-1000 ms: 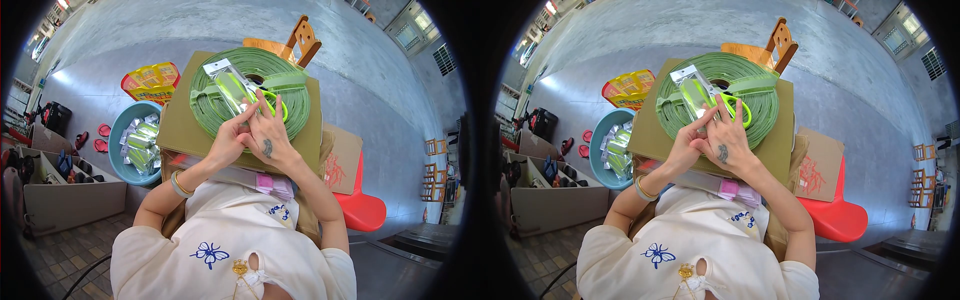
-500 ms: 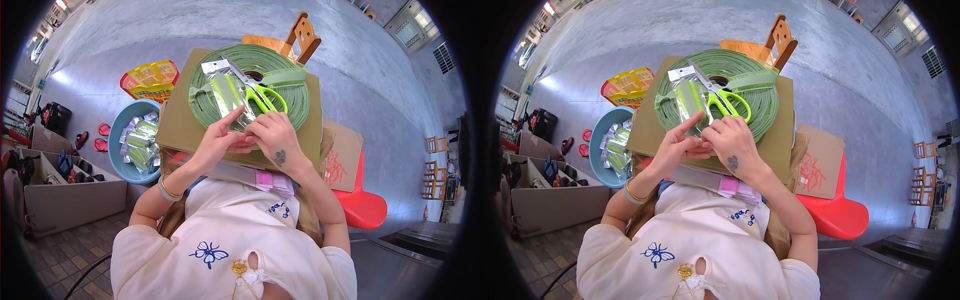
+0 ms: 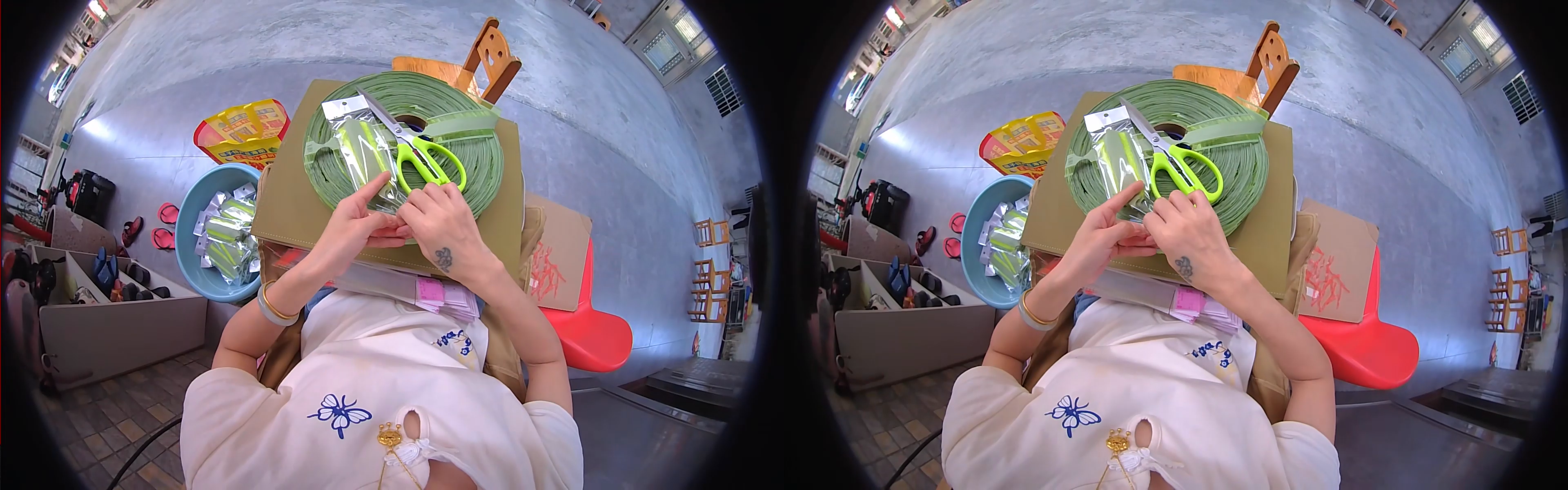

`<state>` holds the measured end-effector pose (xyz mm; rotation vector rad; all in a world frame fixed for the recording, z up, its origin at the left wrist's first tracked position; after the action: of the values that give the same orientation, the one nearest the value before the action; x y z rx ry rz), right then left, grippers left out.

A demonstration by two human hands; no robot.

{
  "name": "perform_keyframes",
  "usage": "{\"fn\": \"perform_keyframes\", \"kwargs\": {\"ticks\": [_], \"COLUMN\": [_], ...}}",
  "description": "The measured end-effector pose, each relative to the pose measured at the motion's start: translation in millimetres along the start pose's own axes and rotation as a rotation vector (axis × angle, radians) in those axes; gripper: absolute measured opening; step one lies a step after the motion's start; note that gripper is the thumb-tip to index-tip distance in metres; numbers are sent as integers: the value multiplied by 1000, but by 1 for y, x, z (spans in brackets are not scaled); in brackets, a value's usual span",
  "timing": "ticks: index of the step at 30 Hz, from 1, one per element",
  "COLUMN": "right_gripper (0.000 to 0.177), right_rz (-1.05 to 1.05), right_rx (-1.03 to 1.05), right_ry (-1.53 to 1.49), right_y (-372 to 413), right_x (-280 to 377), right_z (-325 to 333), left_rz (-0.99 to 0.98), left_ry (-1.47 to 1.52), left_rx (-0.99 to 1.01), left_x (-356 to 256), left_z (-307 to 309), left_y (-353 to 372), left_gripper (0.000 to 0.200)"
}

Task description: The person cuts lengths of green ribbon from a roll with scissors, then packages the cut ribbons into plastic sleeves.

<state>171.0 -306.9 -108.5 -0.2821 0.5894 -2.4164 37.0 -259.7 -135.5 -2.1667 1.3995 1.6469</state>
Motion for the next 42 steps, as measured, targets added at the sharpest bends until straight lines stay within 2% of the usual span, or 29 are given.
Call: {"fn": "perform_keyframes", "kwargs": {"ticks": [4, 7, 9, 10, 11, 12, 13, 15, 17, 19, 21, 23, 26, 29, 32, 35, 38, 39, 41, 42], "right_gripper": [13, 15, 14, 8, 6, 8, 12, 17, 20, 21, 17, 17, 18, 22, 26, 27, 21, 19, 16, 16], "right_rz": [-4, -50, -288, -455, -621, -731, -934, -1152, -1265, -1342, -1375, -1141, -1187, -1298, -1475, -1380, -1163, -1150, -1116, -1030], "right_rx": [-31, -96, -235, -313, -504, -628, -615, -669, -506, -284, -26, 116, 328, 343, 61, -128, -494, -564, -697, -726], "right_ry": [-87, -420, -622, -701, -703, -688, -474, -162, 192, 272, 266, 294, 258, 238, 272, 299, 153, 9, -278, -371], "right_y": [-2, 2, 16, 31, 52, 71, 101, 190, 283, 311, 338, 382, 390, 376, 357, 343, 283, 253, 187, 162], "right_x": [6, 5, -12, -29, -51, -75, -104, -173, -219, -209, -203, -210, -201, -195, -194, -202, -197, -189, -163, -151], "right_z": [5, 33, 66, 81, 89, 101, 108, 87, 42, 10, -25, -64, -87, -61, -20, 8, 29, 36, 46, 44], "left_rz": [-28, -82, -76, -78, -82, -32, 16, 73, 23, -77, -139, -182, -357, -572, -747, -794, -964, -1074, -1148, -1183], "left_ry": [12, 43, -9, -34, -135, -191, -249, -362, -536, -740, -875, -930, -1000, -1203, -1398, -1507, -1476, -1431, -1400, -1381], "left_rx": [2, -18, -11, -11, 48, 73, 97, 76, -9, -159, -227, -290, -285, -399, -460, -412, -378, -430, -446, -453], "left_x": [-1, -7, -14, -16, -13, -11, -10, -5, -5, -11, -20, -29, -23, -23, -18, -8, 2, 3, 3, 3], "left_z": [3, 2, -3, -3, -3, -4, -5, -4, 7, 7, 5, 2, 13, 11, 4, 5, 14, 16, 18, 18], "left_y": [1, 4, 11, 14, 18, 23, 29, 36, 39, 46, 53, 58, 54, 51, 47, 39, 30, 27, 21, 19], "left_gripper": [65, 62, 64, 65, 66, 66, 67, 68, 68, 63, 58, 50, 49, 53, 53, 53, 50, 44, 42, 41]}}
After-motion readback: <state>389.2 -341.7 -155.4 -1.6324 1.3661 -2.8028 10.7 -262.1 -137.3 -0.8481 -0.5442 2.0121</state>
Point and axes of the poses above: each hand's wrist, its own y-axis away from the middle knuckle, its own z-axis out of the back of the hand, x = y × z, the point moved 3 cm from there along -y, towards the middle knuckle, and after that the axes turned 9 degrees about z, right-handed, at the moved point
